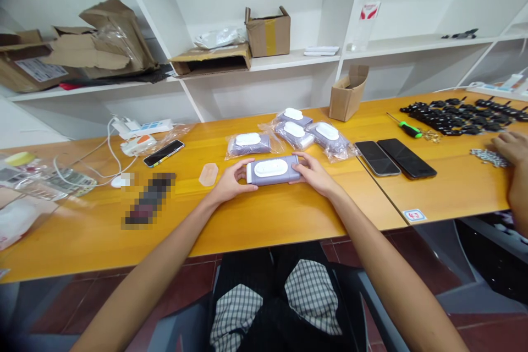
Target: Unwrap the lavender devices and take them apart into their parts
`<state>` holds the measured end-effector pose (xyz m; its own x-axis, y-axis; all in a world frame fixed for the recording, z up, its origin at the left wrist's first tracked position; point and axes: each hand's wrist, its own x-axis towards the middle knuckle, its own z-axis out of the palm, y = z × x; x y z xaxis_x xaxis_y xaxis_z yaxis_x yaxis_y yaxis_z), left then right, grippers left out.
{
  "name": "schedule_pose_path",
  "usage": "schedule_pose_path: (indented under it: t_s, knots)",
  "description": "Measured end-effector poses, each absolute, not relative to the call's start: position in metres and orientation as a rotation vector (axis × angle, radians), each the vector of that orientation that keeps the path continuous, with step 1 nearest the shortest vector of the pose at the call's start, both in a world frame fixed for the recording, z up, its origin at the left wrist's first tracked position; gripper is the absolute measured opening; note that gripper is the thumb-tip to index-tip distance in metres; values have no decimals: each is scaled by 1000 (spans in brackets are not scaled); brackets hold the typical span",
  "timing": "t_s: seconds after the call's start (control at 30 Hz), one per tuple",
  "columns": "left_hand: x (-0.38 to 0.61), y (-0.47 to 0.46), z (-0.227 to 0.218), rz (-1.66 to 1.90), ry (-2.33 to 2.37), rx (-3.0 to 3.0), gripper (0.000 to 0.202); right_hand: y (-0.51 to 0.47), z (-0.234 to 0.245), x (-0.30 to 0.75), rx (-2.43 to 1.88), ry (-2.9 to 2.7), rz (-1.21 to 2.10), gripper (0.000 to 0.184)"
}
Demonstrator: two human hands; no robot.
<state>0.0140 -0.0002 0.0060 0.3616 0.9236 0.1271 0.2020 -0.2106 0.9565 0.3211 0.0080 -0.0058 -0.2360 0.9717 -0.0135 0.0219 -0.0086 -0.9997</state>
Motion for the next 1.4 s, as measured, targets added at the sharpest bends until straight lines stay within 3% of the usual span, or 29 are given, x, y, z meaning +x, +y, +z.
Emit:
schedule_pose_path:
  t_s: [0.43, 0.67, 0.93, 1.4]
  knots:
    - [8, 3, 2, 947, 880, 1331, 109, 8, -10, 324, -1109, -1495, 1296, 65]
    - [7, 3, 3, 907, 881, 1360, 106, -1, -7, 323, -1092, -1754, 1023, 98]
    - [12, 1, 1, 855, 936, 1414, 107, 0, -9, 328, -1126, -2015, 580, 84]
    - [-4, 4, 13, 755, 1090, 1852, 84, -1, -5, 330, -1154, -2092, 626, 89]
